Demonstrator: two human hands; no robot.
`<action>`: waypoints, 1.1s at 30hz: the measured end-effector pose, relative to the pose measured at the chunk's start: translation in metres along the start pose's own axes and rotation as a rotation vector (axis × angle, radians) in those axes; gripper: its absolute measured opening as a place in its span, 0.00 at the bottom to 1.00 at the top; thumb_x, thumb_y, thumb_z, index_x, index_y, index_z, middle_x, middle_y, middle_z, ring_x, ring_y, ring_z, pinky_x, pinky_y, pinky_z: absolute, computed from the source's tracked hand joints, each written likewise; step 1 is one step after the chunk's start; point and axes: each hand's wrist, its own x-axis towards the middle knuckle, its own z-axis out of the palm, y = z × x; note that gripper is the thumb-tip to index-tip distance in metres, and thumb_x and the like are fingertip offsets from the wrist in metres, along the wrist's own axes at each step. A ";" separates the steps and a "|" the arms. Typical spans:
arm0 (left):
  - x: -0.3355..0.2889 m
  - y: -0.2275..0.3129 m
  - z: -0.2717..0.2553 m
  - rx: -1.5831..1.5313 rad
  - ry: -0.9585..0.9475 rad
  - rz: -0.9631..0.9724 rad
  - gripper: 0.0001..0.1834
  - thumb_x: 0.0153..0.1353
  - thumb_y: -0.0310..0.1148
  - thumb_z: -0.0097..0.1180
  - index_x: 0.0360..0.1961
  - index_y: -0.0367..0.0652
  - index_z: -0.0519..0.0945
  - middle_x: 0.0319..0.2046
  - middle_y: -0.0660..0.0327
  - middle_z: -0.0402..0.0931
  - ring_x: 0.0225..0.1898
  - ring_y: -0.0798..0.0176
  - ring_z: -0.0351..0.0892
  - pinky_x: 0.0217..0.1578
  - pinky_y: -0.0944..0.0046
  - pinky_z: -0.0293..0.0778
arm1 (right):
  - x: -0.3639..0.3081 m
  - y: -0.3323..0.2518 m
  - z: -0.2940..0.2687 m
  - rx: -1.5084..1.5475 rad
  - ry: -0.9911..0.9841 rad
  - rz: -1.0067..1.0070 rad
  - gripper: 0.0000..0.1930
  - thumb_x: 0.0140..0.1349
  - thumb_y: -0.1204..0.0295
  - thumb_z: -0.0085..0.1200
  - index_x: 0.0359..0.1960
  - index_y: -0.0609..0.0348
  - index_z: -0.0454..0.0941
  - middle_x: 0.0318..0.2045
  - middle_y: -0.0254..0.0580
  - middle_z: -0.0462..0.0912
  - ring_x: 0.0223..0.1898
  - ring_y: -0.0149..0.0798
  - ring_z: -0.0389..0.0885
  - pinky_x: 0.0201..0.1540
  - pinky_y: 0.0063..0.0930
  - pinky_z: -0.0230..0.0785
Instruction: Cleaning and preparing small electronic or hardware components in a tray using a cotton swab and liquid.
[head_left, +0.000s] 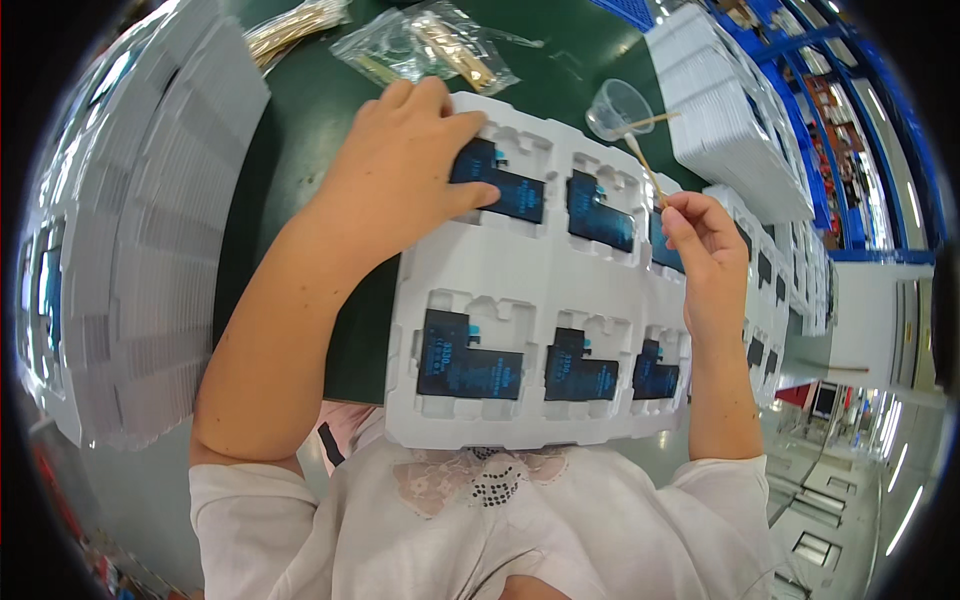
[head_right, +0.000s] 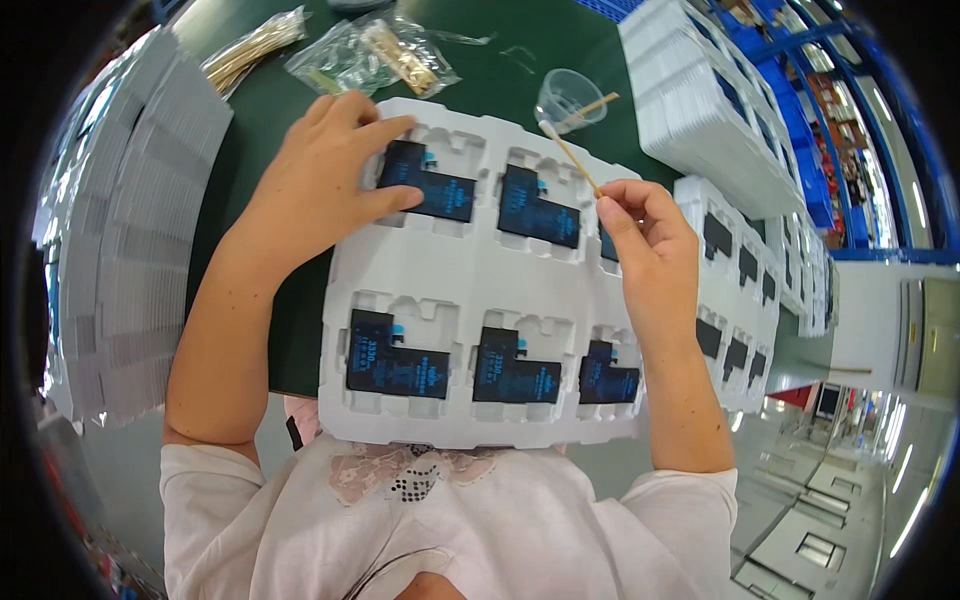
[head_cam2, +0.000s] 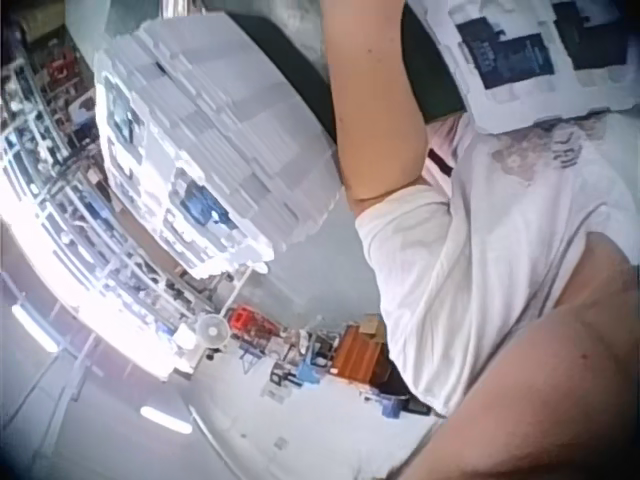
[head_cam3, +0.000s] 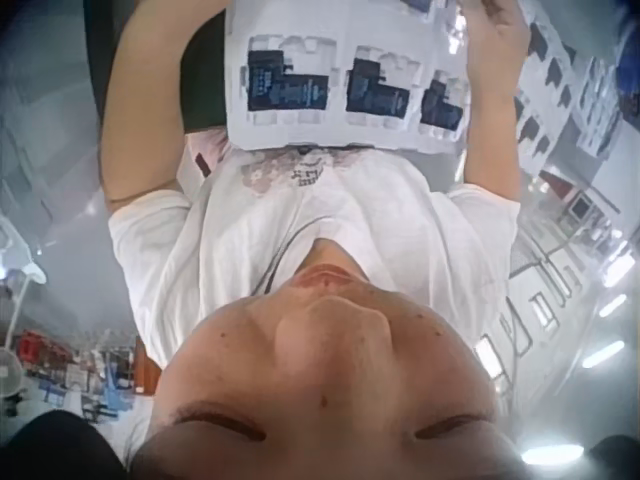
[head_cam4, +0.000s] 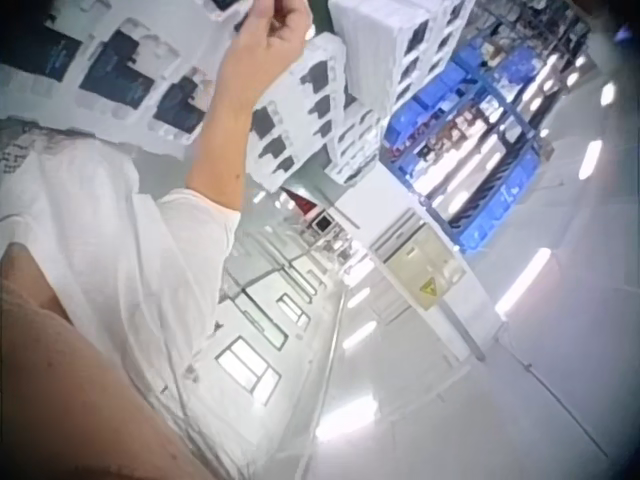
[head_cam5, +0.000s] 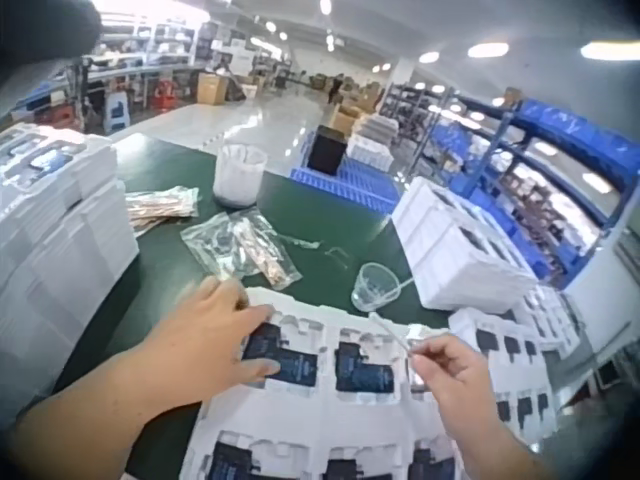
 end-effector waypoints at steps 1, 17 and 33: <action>0.002 0.005 -0.003 0.021 -0.028 -0.010 0.25 0.48 0.40 0.68 0.49 0.43 0.81 0.43 0.58 0.71 0.50 0.55 0.69 0.53 0.58 0.67 | 0.000 0.004 -0.008 -0.012 0.019 0.013 0.07 0.64 0.73 0.55 0.40 0.62 0.78 0.34 0.33 0.79 0.35 0.23 0.72 0.39 0.17 0.64; 0.009 0.003 -0.008 -0.187 0.016 -0.001 0.21 0.41 0.30 0.71 0.38 0.41 0.77 0.42 0.59 0.71 0.50 0.53 0.68 0.50 0.58 0.67 | 0.028 -0.001 0.012 -0.184 -0.281 0.024 0.10 0.59 0.72 0.57 0.41 0.60 0.75 0.22 0.24 0.64 0.25 0.21 0.60 0.29 0.19 0.56; 0.006 -0.009 -0.023 -0.358 -0.292 0.192 0.30 0.44 0.24 0.63 0.54 0.48 0.79 0.55 0.57 0.74 0.56 0.51 0.67 0.57 0.58 0.66 | 0.049 -0.009 0.026 -0.437 -0.421 0.054 0.20 0.47 0.77 0.63 0.46 0.58 0.82 0.17 0.25 0.61 0.20 0.23 0.58 0.27 0.20 0.54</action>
